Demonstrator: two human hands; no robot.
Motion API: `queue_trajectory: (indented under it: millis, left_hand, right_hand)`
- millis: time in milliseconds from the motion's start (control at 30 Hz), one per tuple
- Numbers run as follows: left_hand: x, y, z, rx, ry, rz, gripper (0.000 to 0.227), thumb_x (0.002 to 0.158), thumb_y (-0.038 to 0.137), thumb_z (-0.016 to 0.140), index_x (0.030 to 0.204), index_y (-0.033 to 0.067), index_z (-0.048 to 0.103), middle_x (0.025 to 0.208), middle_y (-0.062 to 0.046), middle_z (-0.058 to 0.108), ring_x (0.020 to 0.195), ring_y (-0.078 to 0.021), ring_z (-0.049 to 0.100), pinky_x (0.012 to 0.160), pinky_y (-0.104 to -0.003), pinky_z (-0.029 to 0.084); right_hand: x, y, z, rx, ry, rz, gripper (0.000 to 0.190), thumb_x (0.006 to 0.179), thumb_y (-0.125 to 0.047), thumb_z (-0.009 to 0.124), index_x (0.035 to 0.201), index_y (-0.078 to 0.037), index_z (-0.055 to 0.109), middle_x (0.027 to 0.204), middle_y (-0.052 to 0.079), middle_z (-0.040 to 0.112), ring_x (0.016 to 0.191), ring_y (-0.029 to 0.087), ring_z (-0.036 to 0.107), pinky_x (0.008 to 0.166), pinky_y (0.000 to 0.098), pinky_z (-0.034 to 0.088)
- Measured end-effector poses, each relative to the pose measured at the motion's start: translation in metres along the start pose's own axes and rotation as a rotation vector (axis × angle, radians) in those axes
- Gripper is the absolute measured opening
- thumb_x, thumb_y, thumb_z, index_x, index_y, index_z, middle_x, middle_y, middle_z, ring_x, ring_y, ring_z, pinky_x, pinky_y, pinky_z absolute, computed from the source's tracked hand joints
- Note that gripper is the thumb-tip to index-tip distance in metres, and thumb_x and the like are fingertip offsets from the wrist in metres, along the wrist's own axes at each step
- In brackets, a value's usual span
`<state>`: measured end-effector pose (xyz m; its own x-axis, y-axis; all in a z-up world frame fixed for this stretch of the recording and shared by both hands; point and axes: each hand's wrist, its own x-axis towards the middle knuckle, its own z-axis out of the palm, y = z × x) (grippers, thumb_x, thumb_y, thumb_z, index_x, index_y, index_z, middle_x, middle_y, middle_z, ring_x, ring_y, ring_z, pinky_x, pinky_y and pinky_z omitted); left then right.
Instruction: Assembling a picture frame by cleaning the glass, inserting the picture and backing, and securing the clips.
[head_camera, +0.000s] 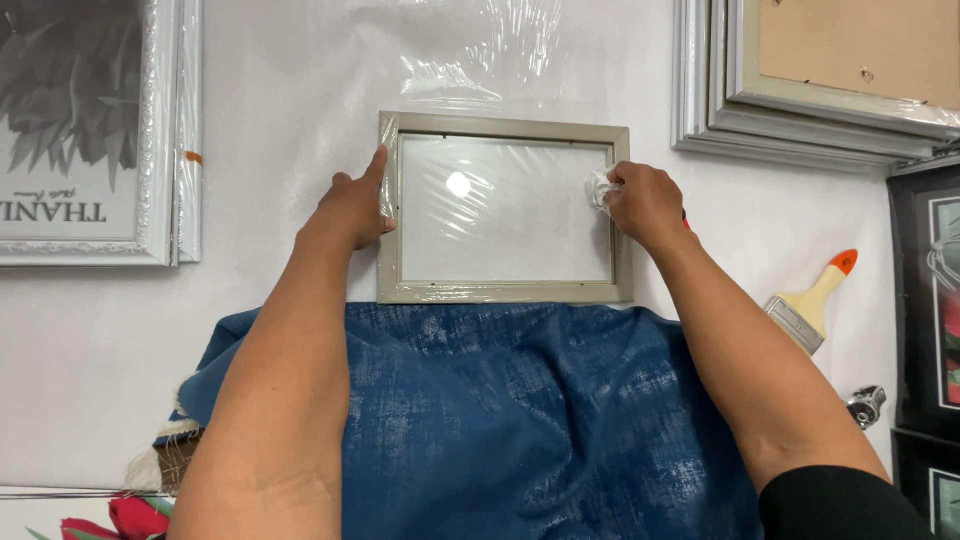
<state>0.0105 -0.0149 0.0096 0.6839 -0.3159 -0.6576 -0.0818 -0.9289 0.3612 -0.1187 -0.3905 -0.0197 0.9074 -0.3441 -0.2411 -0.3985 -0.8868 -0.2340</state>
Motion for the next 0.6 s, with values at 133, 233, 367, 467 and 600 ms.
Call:
queue_trajectory:
  millis: [133,233,367,467,600]
  left_hand:
    - [0.008,-0.006,0.006,-0.017,0.009,0.007,0.096,0.094,0.022,0.075,0.167,0.0232,0.012,0.144,-0.040,0.042,0.132,-0.0521,0.051,0.107,-0.059,0.046]
    - [0.013,-0.008,0.012,-0.032,0.035,0.016,0.095,0.093,0.022,0.075,0.167,0.0240,0.015,0.140,-0.039,0.045,0.129,-0.0519,0.055,0.104,-0.059,0.048]
    - [0.017,-0.008,0.011,-0.084,0.034,0.011,0.093,0.094,0.018,0.074,0.167,0.0256,0.016,0.143,-0.036,0.043,0.130,-0.0526,0.052,0.105,-0.064,0.046]
    - [0.015,-0.007,0.009,-0.097,0.027,0.007,0.093,0.094,0.017,0.073,0.167,0.0259,0.016,0.144,-0.035,0.042,0.131,-0.0525,0.051,0.105,-0.065,0.045]
    - [0.031,-0.013,0.020,-0.077,0.023,0.014,0.098,0.093,0.020,0.076,0.166,0.0298,0.012,0.146,-0.032,0.040,0.132,-0.0517,0.049,0.105,-0.066,0.044]
  right_hand:
    - [-0.001,-0.013,0.001,-0.049,0.001,-0.034,0.027,0.089,-0.005,0.070,0.116,-0.005,0.076,0.100,0.021,0.075,0.098,0.044,0.073,0.082,0.0542,0.057]
    - [0.000,-0.044,0.012,-0.087,-0.026,-0.047,0.026,0.088,-0.006,0.070,0.113,-0.005,0.076,0.099,0.023,0.075,0.099,0.047,0.072,0.083,0.0567,0.057]
    - [0.005,-0.120,0.043,-0.025,-0.069,-0.188,0.028,0.084,-0.005,0.072,0.112,-0.005,0.075,0.097,0.022,0.074,0.098,0.045,0.072,0.086,0.0547,0.057]
    - [0.004,-0.182,0.064,0.045,-0.090,-0.282,0.028,0.083,-0.005,0.071,0.110,-0.003,0.074,0.096,0.022,0.073,0.096,0.045,0.072,0.085,0.0543,0.058]
    - [-0.005,-0.246,0.076,0.067,-0.042,-0.394,0.023,0.081,-0.005,0.069,0.104,-0.002,0.074,0.087,0.016,0.071,0.087,0.038,0.074,0.078,0.0479,0.061]
